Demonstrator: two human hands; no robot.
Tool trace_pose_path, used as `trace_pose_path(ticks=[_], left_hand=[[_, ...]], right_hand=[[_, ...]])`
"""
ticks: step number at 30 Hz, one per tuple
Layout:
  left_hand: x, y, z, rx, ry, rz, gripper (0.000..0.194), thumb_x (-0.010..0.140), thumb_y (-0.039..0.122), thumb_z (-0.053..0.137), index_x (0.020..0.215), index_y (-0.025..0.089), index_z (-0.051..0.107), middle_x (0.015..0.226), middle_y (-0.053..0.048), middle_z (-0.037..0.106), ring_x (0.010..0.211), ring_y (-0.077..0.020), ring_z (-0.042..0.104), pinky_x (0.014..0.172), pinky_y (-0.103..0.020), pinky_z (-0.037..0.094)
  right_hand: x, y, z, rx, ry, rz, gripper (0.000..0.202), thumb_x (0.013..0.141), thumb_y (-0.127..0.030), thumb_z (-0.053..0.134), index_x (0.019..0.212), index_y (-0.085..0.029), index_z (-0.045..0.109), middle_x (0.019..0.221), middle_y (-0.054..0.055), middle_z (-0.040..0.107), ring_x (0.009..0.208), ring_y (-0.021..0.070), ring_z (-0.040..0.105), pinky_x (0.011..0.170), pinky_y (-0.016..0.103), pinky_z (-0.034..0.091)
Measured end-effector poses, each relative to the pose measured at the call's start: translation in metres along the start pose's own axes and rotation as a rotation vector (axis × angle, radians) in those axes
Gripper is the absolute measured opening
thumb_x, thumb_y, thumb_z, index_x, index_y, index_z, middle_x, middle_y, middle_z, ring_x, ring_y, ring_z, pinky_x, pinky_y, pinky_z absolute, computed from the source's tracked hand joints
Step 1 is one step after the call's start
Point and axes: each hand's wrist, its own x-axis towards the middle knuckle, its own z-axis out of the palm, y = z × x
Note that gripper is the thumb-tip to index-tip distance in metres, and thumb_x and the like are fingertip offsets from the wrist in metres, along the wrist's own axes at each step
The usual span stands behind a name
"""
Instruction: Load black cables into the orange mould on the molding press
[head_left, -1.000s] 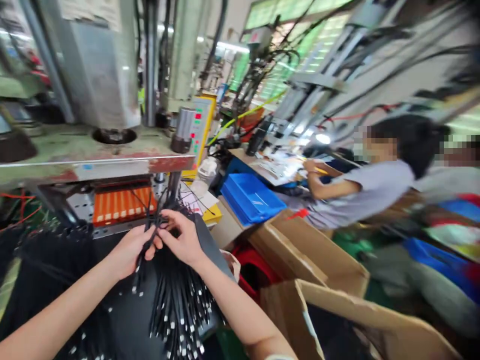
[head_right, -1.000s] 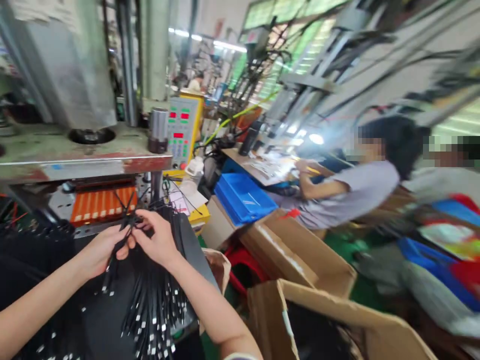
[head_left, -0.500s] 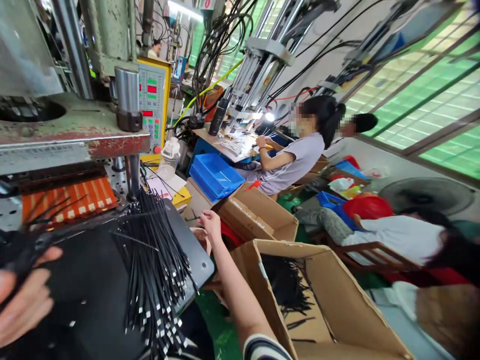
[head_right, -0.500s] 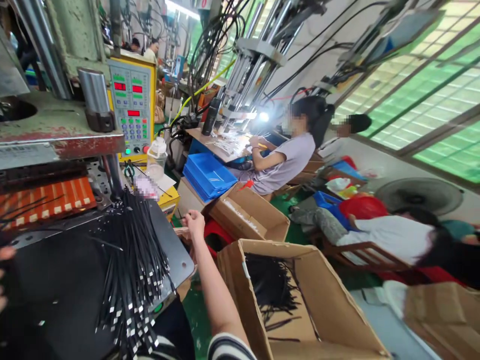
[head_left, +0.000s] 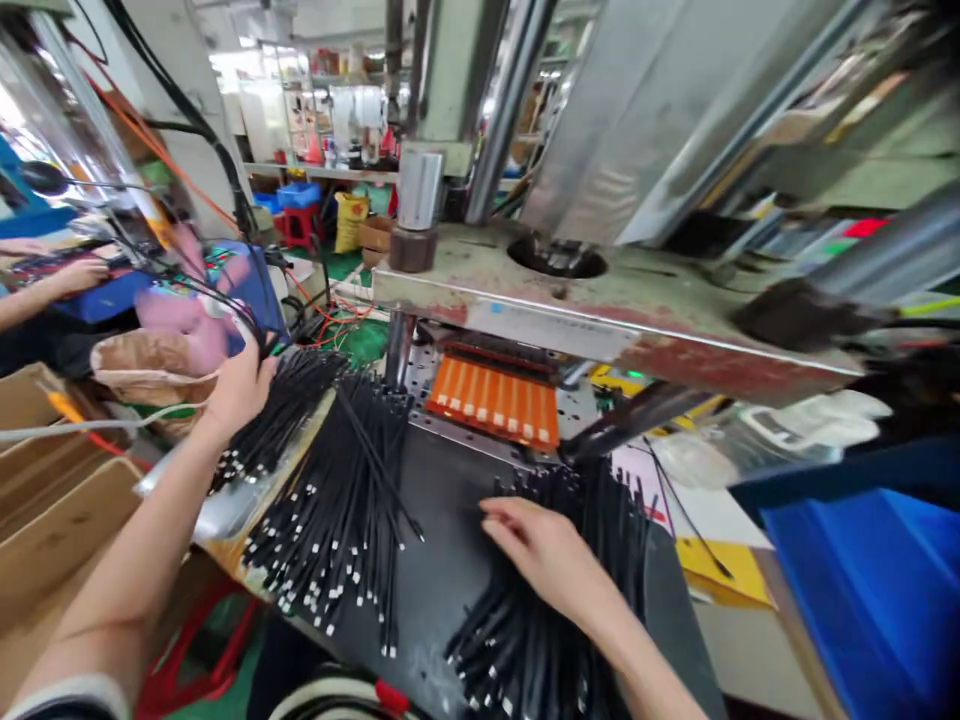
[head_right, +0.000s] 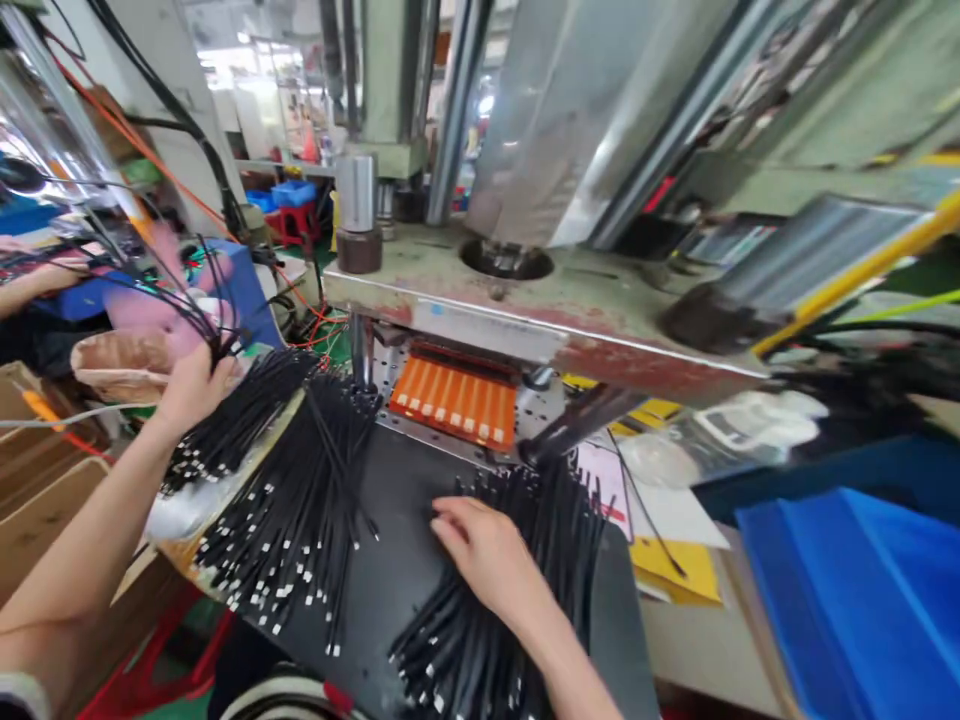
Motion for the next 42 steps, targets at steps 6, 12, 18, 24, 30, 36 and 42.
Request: trace_pose_path(ticks=[6,12,18,24,30,36,42], left_hand=[[-0.022,-0.029,0.042,0.659,-0.084,-0.034,0.077,0.088,0.062,0.042,0.149,0.017,0.026,0.118,-0.024,0.053,0.095,-0.0378,0.061,0.079,-0.042,0.045],[-0.033,-0.029,0.062,0.785,0.009,0.153,0.051,0.095,0.043,0.036,0.132,0.011,0.048,0.116,-0.024,0.055,0.104,-0.0377,0.053,0.085,-0.049,0.039],[-0.026,-0.025,0.075,0.814,0.029,0.207,0.034,0.092,0.032,0.045,0.107,0.005,0.058,0.103,-0.022,0.058,0.095,-0.0370,0.055,0.079,-0.047,0.039],[-0.023,-0.013,0.069,0.657,0.152,0.335,0.036,0.091,0.038,0.047,0.109,0.010,0.059,0.110,-0.019,0.060,0.105,-0.0370,0.054,0.086,-0.050,0.039],[-0.010,0.010,0.078,0.133,0.032,0.531,0.029,0.092,0.037,0.046,0.093,0.016,0.066,0.091,-0.008,0.068,0.086,-0.0222,0.064,0.080,-0.035,0.047],[0.008,0.070,0.117,-0.301,-0.220,0.889,0.019,0.092,0.025,0.050,0.101,0.017,0.064,0.100,-0.006,0.069,0.094,-0.0166,0.064,0.086,-0.030,0.050],[0.021,0.100,0.153,-0.261,-0.198,1.217,0.022,0.094,0.022,0.048,0.106,0.015,0.066,0.114,-0.009,0.069,0.108,-0.0175,0.064,0.097,-0.032,0.049]], right_hand=[[0.072,-0.091,0.065,-0.229,-0.185,-0.121,0.023,0.089,-0.027,0.054,0.105,-0.017,0.066,0.099,0.010,0.068,0.091,0.0229,0.064,0.079,0.031,0.045],[0.088,-0.101,0.082,-0.220,-0.225,-0.007,0.013,0.086,-0.027,0.058,0.089,-0.019,0.066,0.088,0.007,0.071,0.084,0.0209,0.066,0.069,0.027,0.041],[0.080,-0.103,0.079,-0.094,-0.334,-0.065,0.004,0.077,-0.023,0.066,0.074,-0.020,0.066,0.072,0.000,0.069,0.071,0.0153,0.064,0.063,0.023,0.038],[0.072,-0.103,0.067,-0.360,-0.208,-0.311,0.007,0.088,-0.025,0.058,0.085,-0.020,0.062,0.079,0.002,0.068,0.073,0.0163,0.064,0.064,0.025,0.038],[0.107,-0.091,0.011,-0.470,0.228,-0.382,0.018,0.097,-0.028,0.047,0.088,-0.019,0.060,0.084,0.006,0.067,0.079,0.0184,0.062,0.072,0.028,0.039],[0.176,-0.065,-0.029,-0.104,0.419,-0.034,0.017,0.090,-0.030,0.057,0.077,-0.019,0.061,0.069,0.000,0.067,0.067,0.0154,0.062,0.066,0.023,0.038],[0.198,-0.047,-0.038,-0.043,0.325,0.136,0.025,0.090,-0.032,0.057,0.071,-0.019,0.068,0.062,0.002,0.069,0.065,0.0161,0.066,0.064,0.022,0.042]])
